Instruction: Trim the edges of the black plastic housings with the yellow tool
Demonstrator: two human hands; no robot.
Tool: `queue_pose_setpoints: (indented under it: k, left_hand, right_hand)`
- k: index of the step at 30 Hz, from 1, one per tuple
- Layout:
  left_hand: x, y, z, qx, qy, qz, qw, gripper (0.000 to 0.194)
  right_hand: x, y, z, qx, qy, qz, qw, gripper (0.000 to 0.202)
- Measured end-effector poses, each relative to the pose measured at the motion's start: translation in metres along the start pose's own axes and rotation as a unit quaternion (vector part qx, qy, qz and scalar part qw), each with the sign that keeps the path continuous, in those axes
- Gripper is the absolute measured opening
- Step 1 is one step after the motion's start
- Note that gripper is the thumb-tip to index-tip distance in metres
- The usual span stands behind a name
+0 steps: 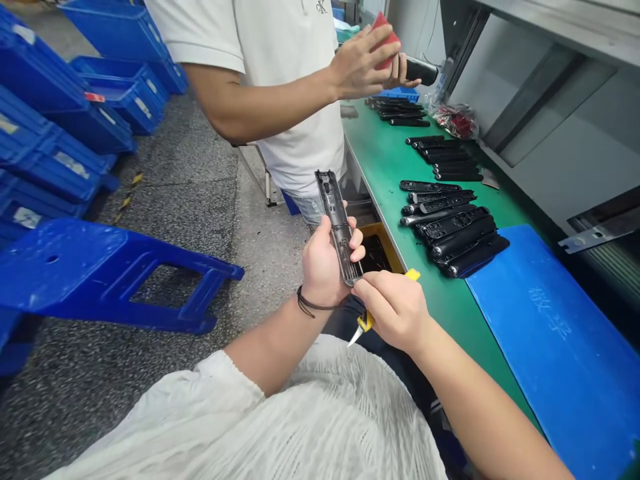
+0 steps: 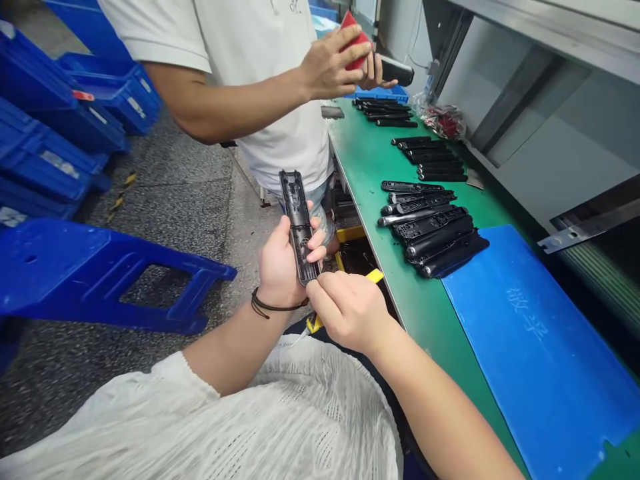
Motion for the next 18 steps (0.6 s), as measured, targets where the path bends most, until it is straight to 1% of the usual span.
queue_pose_setpoints:
  k: [1,3,5,7,8,10,11,12,13,14,15,16,18]
  left_hand:
    - [0.000,0.000,0.000,-0.006,0.003,-0.013,1.000,0.035]
    - [0.000,-0.002,0.000,-0.024,0.006,-0.043,0.999,0.030]
    - [-0.001,-0.006,0.001,-0.040,0.004,-0.081,0.996,0.028]
    - [-0.002,-0.010,0.000,-0.058,0.002,-0.123,0.991,0.032]
    - [-0.002,-0.013,0.000,-0.072,0.001,-0.140,0.987,0.034]
    - [-0.002,-0.017,-0.001,-0.109,0.005,-0.163,0.981,0.039]
    - [-0.002,-0.019,-0.002,-0.132,0.009,-0.170,0.976,0.042]
    - [-0.001,-0.020,-0.002,-0.157,0.014,-0.177,0.972,0.048]
    - [0.001,-0.021,-0.002,-0.183,0.021,-0.188,0.965,0.057]
    - [0.003,-0.022,-0.003,-0.209,0.026,-0.202,0.956,0.066]
    - [0.006,-0.023,-0.003,-0.235,0.028,-0.219,0.947,0.073]
    - [0.009,-0.024,-0.004,-0.257,0.026,-0.235,0.937,0.076]
    - [0.016,-0.025,-0.008,-0.281,0.013,-0.260,0.924,0.069]
  right_hand:
    - [-0.002,-0.002,-0.001,-0.005,0.011,-0.004,1.000,0.014]
    - [-0.006,-0.007,0.000,-0.056,0.048,-0.004,0.997,0.017]
    - [-0.009,-0.014,0.004,-0.122,0.098,0.022,0.987,0.016]
    - [-0.009,-0.020,0.012,-0.125,0.165,0.037,0.978,0.015]
    - [-0.008,-0.022,0.019,-0.100,0.207,0.028,0.973,0.021]
    - [-0.004,-0.024,0.034,-0.047,0.293,-0.017,0.955,0.043]
    - [-0.002,-0.026,0.042,-0.038,0.325,-0.037,0.944,0.049]
    - [0.000,-0.030,0.049,-0.046,0.342,-0.048,0.937,0.045]
    - [0.000,-0.034,0.054,-0.063,0.340,-0.052,0.937,0.034]
    - [-0.001,-0.040,0.058,-0.078,0.322,-0.051,0.942,0.022]
    - [-0.003,-0.047,0.060,-0.077,0.292,-0.047,0.952,0.018]
    - [-0.004,-0.054,0.062,-0.055,0.255,-0.043,0.964,0.022]
    - [-0.006,-0.069,0.064,0.049,0.188,-0.035,0.980,0.031]
Point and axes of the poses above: each hand's wrist, its own x-axis away from the middle knuckle, its own y-axis out of the palm, z = x × y, the point moved 3 cm from there along -x, towards the middle knuckle, and after that the axes turned 1 degree about -x, right-handed, at the moved point
